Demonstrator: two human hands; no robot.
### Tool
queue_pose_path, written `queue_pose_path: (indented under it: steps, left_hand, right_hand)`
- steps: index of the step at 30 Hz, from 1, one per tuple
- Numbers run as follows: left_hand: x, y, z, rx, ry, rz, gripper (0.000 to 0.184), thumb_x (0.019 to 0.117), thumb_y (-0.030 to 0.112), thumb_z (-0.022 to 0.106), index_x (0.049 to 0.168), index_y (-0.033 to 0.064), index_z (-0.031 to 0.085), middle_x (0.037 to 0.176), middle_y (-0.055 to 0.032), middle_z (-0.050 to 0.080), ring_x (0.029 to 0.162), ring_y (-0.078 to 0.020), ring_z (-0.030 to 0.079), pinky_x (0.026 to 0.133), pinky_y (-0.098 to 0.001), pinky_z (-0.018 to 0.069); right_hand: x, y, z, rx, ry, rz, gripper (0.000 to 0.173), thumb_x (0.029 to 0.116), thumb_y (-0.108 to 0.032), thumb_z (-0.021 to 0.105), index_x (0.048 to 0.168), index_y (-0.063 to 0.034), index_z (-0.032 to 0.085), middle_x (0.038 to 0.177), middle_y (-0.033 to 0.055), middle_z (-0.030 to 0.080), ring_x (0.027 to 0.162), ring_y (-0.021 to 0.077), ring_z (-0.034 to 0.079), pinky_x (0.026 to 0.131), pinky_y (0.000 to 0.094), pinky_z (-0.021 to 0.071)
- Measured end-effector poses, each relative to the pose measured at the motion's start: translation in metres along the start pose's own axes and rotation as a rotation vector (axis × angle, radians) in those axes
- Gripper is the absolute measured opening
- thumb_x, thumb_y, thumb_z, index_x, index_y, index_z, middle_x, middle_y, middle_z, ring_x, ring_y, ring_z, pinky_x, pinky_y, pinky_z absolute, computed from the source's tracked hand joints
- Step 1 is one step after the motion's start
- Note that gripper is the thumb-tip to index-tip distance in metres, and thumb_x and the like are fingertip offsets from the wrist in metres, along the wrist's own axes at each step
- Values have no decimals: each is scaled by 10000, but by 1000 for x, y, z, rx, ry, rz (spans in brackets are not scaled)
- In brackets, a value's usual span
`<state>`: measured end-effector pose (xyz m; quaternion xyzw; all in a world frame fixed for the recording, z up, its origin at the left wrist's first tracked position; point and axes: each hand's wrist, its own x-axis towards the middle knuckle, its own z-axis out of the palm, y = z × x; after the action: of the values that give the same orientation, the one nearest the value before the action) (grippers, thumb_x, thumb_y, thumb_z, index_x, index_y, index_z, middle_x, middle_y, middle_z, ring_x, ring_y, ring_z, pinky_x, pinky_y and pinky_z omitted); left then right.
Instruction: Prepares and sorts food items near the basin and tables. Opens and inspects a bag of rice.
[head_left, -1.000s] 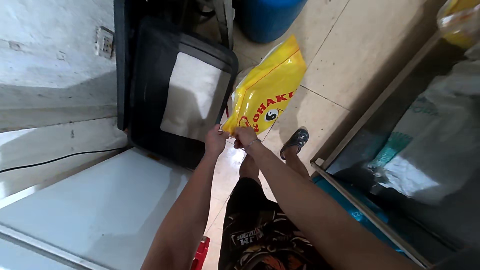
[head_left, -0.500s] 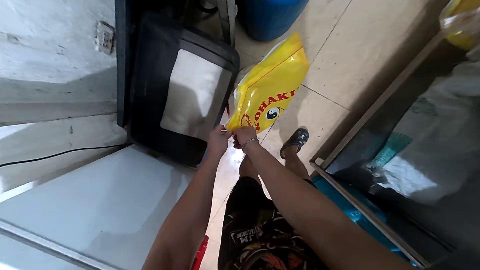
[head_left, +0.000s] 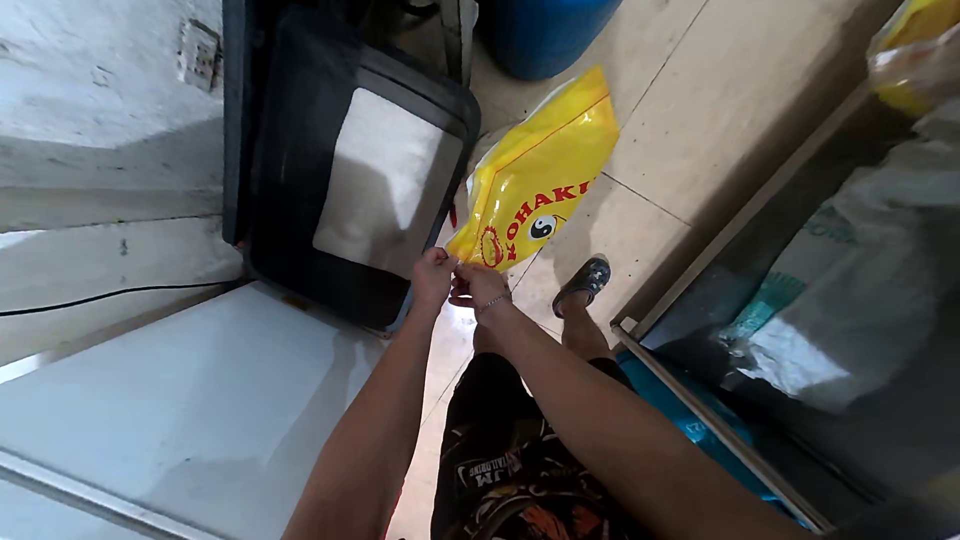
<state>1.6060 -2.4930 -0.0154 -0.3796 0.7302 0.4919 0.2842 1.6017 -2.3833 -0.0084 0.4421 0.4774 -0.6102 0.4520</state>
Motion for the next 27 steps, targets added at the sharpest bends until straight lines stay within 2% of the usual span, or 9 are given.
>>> queue_pose_path:
  steps: [2,4,8,12,14,17,20,23,27]
  left_hand:
    - [0,4,-4,15,-9,-5,204,1016,170,649,1111,-11,663,1024,-158,706,947,-237,664,892,-459,526]
    - [3,4,-5,30,-15,-5,190,1019,159,638,1094,-16,652,1011,-157,705,943,-239,673,889,-457,534]
    - [8,2,-1,19,-10,-53,213,1040,161,598,1140,-26,626,1034,-168,708,933,-249,679,837,-448,537]
    - [10,4,3,-59,-14,-119,269,1081,167,518,1246,-34,589,1055,-178,702,905,-219,695,838,-406,564]
    - [12,5,3,-65,-9,-145,265,1090,176,500,1238,-27,583,1023,-167,699,878,-211,685,810,-391,556]
    - [14,4,2,-85,-13,-174,278,1094,181,494,1272,-17,573,1054,-170,696,897,-217,687,816,-393,557]
    - [14,1,4,-120,-23,-181,285,1098,190,488,1286,-13,558,1084,-172,681,911,-220,681,828,-393,557]
    - [13,1,3,-147,-31,-173,254,1094,182,498,1254,-7,561,1065,-155,670,905,-205,666,817,-379,548]
    - [10,-1,-1,-164,-48,-145,239,1089,170,508,1234,-12,564,1049,-149,676,896,-191,668,814,-367,550]
  right_hand:
    - [2,4,8,-24,23,-44,216,1081,-203,517,1087,-10,614,774,61,588,590,141,580,565,318,539]
    - [3,12,8,-175,25,-125,197,1066,-147,523,1057,11,640,806,78,601,607,134,562,581,313,517]
    - [4,5,-10,-710,23,-249,238,1041,-216,560,1061,-37,716,979,155,707,889,285,680,838,530,537]
    - [0,1,-18,-1075,-152,-333,291,1047,-244,544,1133,-37,728,1090,197,723,1078,373,682,948,625,508]
    - [-3,5,-21,-1054,-164,-364,280,1043,-238,560,1124,-29,728,1075,191,727,1045,359,692,939,601,516]
    - [-3,3,-25,-820,58,-440,250,1054,-185,554,1155,-1,690,1068,193,716,1006,335,695,928,543,537]
    - [7,-11,-24,-698,153,-368,256,1061,-182,549,1182,-9,694,1126,192,712,1051,328,687,961,540,523]
    - [21,-19,-19,-602,142,-222,274,1048,-218,557,1150,-12,707,1065,189,710,891,311,699,852,528,561]
    - [25,-24,-8,-438,155,-37,292,1019,-224,620,1227,-24,669,1052,180,686,799,278,682,718,466,580]
